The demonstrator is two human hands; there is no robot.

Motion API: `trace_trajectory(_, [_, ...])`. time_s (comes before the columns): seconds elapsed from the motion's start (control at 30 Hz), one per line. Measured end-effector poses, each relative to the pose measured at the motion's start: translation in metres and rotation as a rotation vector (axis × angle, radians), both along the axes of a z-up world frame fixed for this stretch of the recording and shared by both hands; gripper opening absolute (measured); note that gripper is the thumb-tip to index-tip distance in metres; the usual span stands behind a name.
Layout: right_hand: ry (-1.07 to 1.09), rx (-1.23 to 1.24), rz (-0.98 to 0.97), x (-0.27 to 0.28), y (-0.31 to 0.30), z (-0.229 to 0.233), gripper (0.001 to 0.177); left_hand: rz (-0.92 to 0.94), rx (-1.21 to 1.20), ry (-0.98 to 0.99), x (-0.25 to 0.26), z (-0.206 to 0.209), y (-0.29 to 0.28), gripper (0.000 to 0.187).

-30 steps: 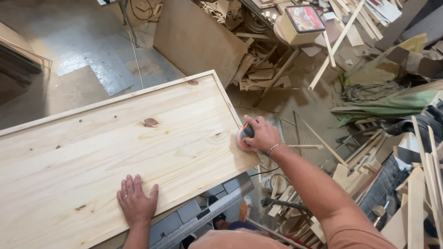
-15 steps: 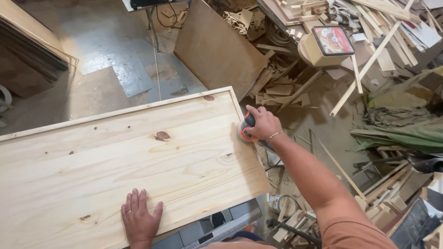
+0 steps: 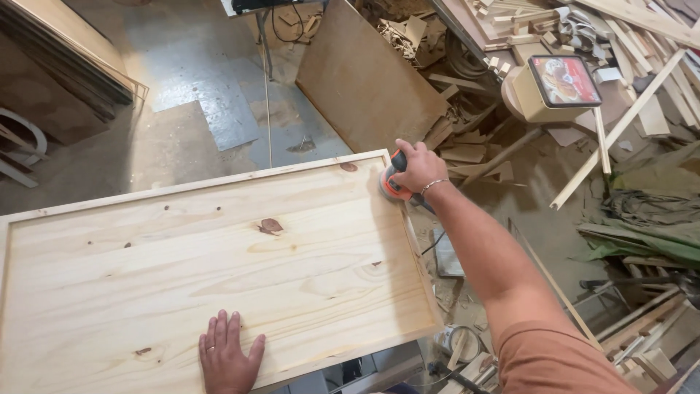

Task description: Sanding a wooden board using an orbital sander

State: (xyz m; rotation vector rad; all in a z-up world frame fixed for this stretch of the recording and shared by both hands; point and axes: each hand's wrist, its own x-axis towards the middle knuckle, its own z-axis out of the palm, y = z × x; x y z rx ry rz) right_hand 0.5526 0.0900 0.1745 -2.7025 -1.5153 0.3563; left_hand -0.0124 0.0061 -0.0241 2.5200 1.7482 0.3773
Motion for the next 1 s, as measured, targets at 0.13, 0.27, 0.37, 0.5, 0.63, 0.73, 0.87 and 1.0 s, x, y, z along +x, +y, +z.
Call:
trace_trajectory(0.13, [0.048,-0.025,-0.082,0.01,0.024,0.006,0.086,-0.007,-0.012,-0.01,0.001,0.0,-0.001,0.083])
trace_trajectory(0.27, [0.03,-0.022,-0.117,0.018,0.048,0.003,0.085,-0.003,0.039,-0.015,0.002,0.002,-0.001,0.082])
trace_trajectory(0.37, [0.027,-0.051,-0.126,0.014,0.064,0.013,0.084,-0.005,-0.022,0.011,0.0,0.0,-0.001,0.084])
trace_trajectory(0.5, [0.0,-0.071,-0.091,0.01,0.092,0.006,0.085,-0.015,0.03,0.002,0.003,0.01,0.0,0.082])
trace_trajectory(0.63, [0.0,-0.06,-0.011,-0.012,0.116,0.005,0.085,-0.027,0.066,0.016,0.007,0.024,0.001,0.078])
trace_trajectory(0.73, [0.002,-0.029,0.065,-0.038,0.133,0.002,0.084,-0.025,0.063,0.016,0.009,0.028,0.0,0.077])
trace_trajectory(0.87, [-0.006,0.001,0.177,-0.075,0.155,-0.004,0.081,-0.039,0.07,0.002,0.009,0.028,0.001,0.076])
trace_trajectory(1.0, [0.003,0.028,0.255,-0.117,0.173,-0.007,0.08,-0.041,0.083,-0.013,0.009,0.031,0.002,0.076])
